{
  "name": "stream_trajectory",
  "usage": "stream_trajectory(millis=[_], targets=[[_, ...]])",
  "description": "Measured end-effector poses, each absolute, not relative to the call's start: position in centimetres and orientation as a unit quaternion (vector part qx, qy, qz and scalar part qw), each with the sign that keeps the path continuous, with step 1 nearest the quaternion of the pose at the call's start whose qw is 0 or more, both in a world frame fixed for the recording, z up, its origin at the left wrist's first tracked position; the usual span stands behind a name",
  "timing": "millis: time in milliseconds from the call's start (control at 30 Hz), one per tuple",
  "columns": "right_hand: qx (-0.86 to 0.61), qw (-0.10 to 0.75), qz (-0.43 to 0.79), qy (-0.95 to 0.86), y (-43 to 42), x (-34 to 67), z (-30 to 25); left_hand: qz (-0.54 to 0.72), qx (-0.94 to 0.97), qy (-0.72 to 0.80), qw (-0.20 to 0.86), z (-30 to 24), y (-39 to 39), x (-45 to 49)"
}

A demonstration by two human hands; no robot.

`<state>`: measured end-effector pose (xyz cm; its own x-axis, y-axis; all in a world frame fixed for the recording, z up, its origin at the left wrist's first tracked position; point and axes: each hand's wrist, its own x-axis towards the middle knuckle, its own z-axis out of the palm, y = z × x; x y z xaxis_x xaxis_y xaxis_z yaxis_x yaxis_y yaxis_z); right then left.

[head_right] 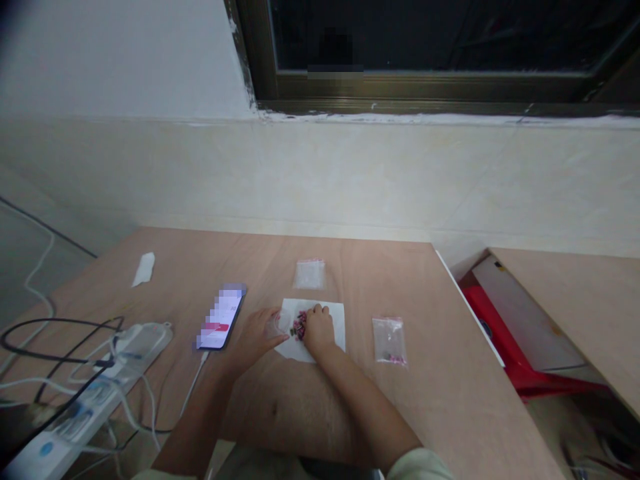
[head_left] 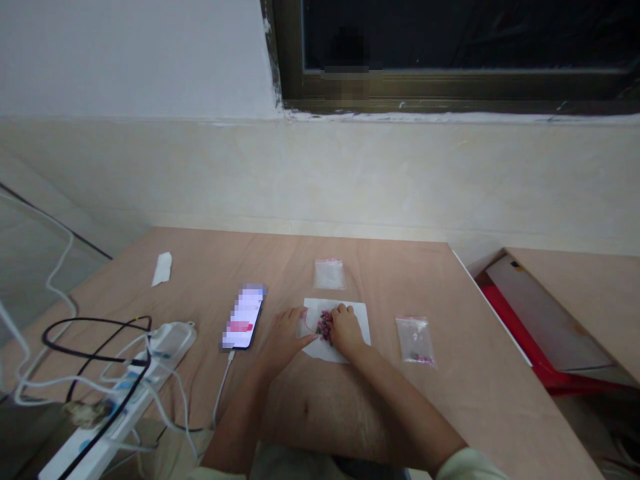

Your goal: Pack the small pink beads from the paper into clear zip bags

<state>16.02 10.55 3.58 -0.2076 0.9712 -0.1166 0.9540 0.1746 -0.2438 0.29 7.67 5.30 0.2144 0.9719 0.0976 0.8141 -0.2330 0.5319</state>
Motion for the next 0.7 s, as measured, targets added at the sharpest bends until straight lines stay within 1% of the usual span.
stream_trajectory(millis=[200, 300, 367, 433, 500, 600, 700], targets=[[-0.634, -0.015, 0.084, -0.769, 10.5, 15.2, 4.1, 0.215, 0.757, 0.588, 0.189, 5.6, 7.8, 0.6], [-0.627, -0.027, 0.090, -0.773, 10.7, 15.1, 4.4, 0.214, 0.757, 0.587, 0.190, 5.7, 7.9, 0.5], [-0.628, -0.018, 0.101, -0.771, 10.9, 15.3, 4.6, 0.218, 0.757, 0.586, 0.189, 5.6, 8.1, 0.5], [-0.639, 0.017, 0.122, -0.759, 11.1, 15.5, 5.0, 0.225, 0.756, 0.586, 0.185, 5.4, 8.4, 0.4], [-0.642, 0.088, 0.154, -0.746, 11.1, 15.7, 5.7, 0.227, 0.757, 0.585, 0.182, 5.0, 8.7, 0.5], [-0.584, 0.211, 0.212, -0.755, 10.8, 15.5, 6.9, 0.227, 0.760, 0.582, 0.179, 4.6, 9.0, 0.6], [-0.544, 0.287, 0.248, -0.748, 10.7, 15.3, 6.9, 0.238, 0.761, 0.578, 0.176, 4.7, 9.1, 0.7]])
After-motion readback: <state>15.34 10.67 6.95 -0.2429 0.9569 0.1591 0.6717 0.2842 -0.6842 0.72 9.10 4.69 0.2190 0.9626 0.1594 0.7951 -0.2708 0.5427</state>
